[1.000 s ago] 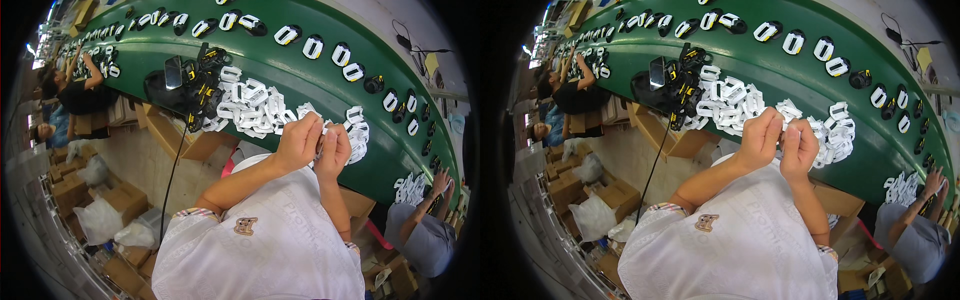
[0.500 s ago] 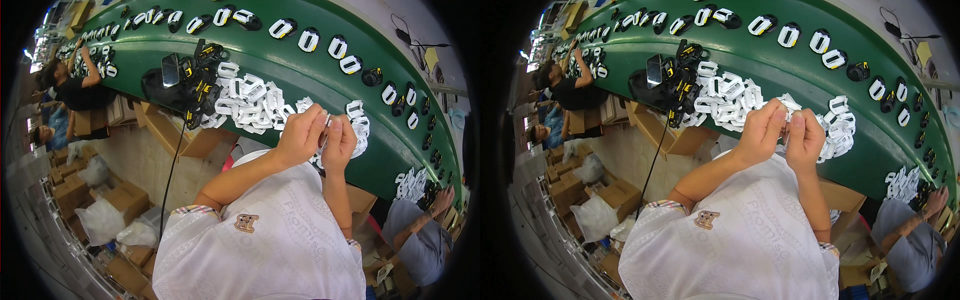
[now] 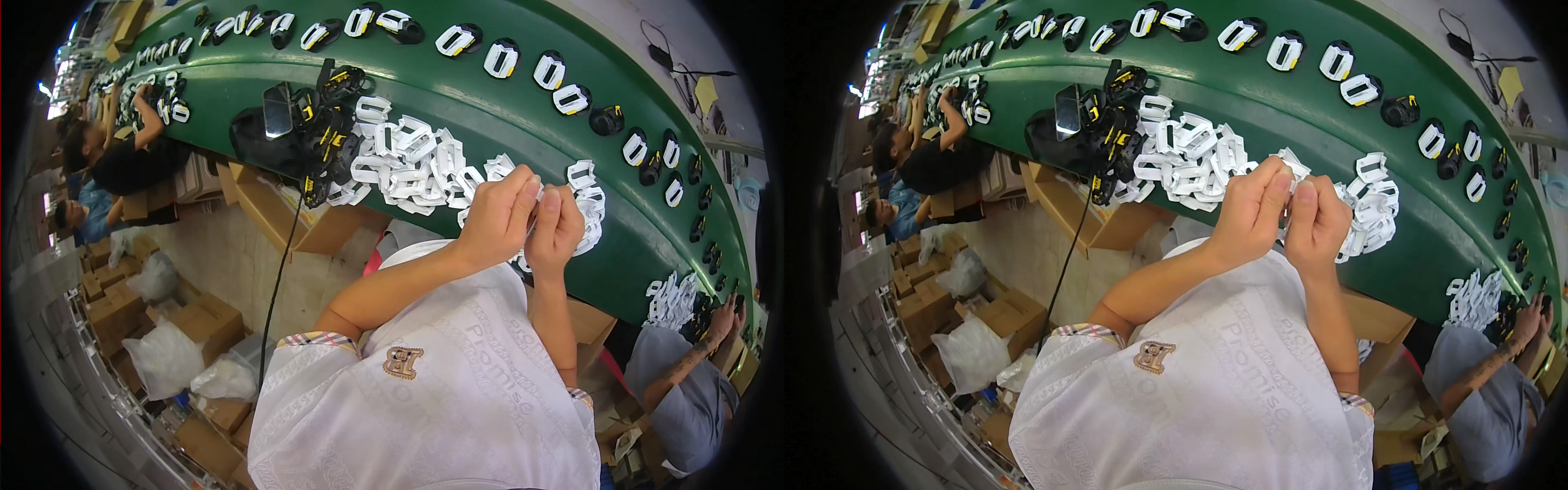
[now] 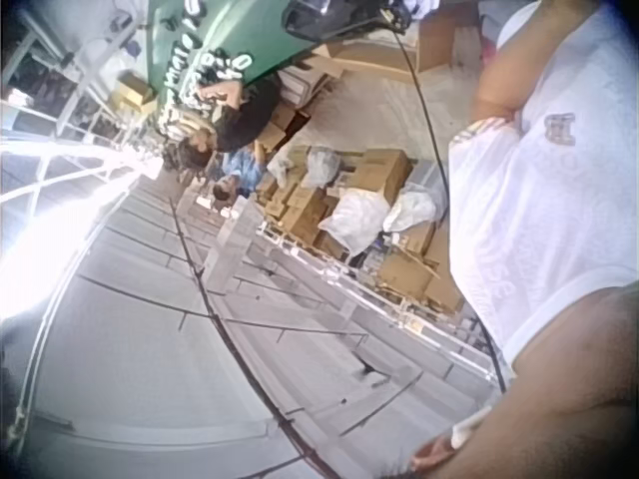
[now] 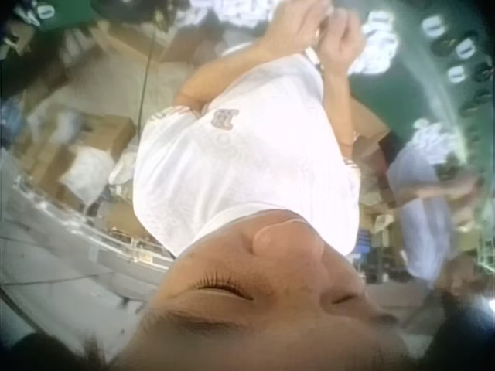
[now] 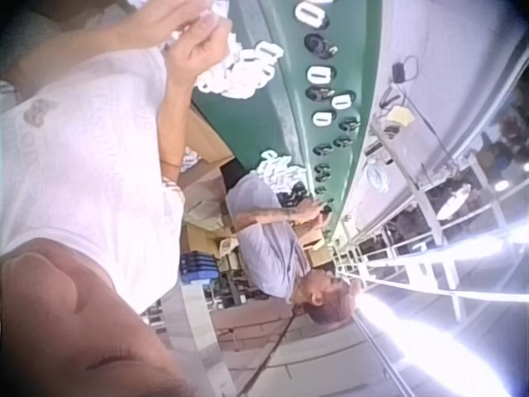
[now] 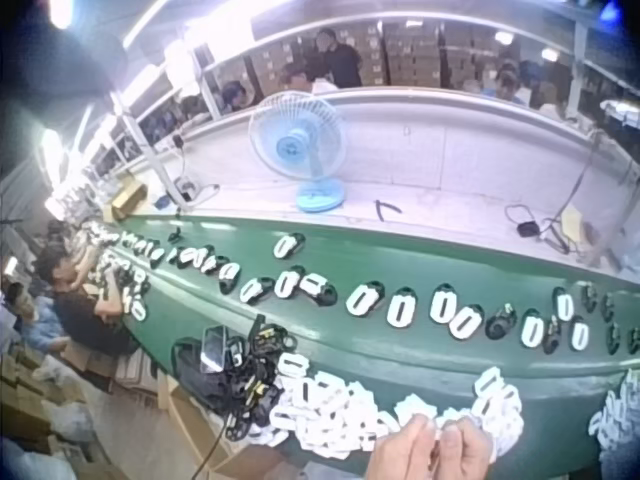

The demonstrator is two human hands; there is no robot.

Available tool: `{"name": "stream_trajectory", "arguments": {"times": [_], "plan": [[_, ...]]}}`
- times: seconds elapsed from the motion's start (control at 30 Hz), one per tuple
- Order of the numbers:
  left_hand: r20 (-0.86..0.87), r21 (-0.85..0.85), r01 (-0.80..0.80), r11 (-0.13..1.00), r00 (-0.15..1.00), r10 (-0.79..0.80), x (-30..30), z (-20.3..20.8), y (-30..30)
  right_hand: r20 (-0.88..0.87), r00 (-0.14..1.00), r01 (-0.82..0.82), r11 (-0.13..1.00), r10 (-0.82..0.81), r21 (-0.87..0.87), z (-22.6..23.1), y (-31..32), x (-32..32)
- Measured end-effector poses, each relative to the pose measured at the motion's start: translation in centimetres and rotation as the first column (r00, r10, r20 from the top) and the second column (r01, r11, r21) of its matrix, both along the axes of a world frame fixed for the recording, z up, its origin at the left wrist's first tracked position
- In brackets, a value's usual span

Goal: The person assembles small plastic components and white plastic frames onto electronic housings by hand on a factory production line.

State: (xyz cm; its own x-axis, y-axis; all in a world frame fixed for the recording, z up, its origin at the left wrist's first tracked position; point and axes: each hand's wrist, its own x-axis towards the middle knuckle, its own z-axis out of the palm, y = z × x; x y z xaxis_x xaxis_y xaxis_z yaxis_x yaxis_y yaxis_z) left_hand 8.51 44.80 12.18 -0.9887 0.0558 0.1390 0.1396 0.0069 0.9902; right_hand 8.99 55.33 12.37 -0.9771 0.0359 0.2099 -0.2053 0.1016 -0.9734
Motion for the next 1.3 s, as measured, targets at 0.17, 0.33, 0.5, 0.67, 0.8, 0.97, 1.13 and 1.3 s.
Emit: {"name": "stream_trajectory", "arguments": {"times": [0.17,0.33,0.5,0.67,0.8,0.97,1.13,1.3], "plan": [[-0.027,0.007,-0.027,1.000,0.999,0.027,1.1,2.2,-0.2,-0.117,0.993,0.013,0.999,-0.017,-0.037,0.0,0.0,0.2],[-0.031,-0.043,-0.033,0.999,0.999,0.032,0.5,2.4,-0.1,-0.113,0.993,0.012,0.991,-0.028,-0.137,0.0,-0.4,0.2],[-0.093,-0.063,-0.056,0.996,0.994,0.050,0.5,1.9,0.1,0.045,0.998,0.045,0.985,-0.038,-0.168,0.6,-0.6,0.5],[-0.084,-0.042,-0.038,0.998,0.996,0.034,0.2,1.4,0.5,-0.023,0.999,0.046,0.995,-0.049,-0.093,-0.2,0.1,0.5],[-0.027,-0.057,-0.013,0.998,1.000,0.012,0.3,1.7,0.2,-0.109,0.994,-0.025,0.993,0.012,-0.114,-0.2,0.1,0.6],[-0.060,-0.027,-0.026,0.999,0.998,0.024,0.2,1.3,0.6,-0.042,0.998,0.047,0.986,-0.054,-0.157,0.0,-0.3,0.4],[-0.089,-0.040,-0.024,0.999,0.996,0.021,0.1,1.2,0.6,0.063,0.996,0.078,0.980,-0.067,-0.185,0.3,-0.3,0.5],[-0.061,-0.063,-0.022,0.998,0.998,0.019,0.3,1.3,0.6,0.090,0.995,0.053,0.979,-0.035,-0.198,0.3,-0.1,0.6]]}}
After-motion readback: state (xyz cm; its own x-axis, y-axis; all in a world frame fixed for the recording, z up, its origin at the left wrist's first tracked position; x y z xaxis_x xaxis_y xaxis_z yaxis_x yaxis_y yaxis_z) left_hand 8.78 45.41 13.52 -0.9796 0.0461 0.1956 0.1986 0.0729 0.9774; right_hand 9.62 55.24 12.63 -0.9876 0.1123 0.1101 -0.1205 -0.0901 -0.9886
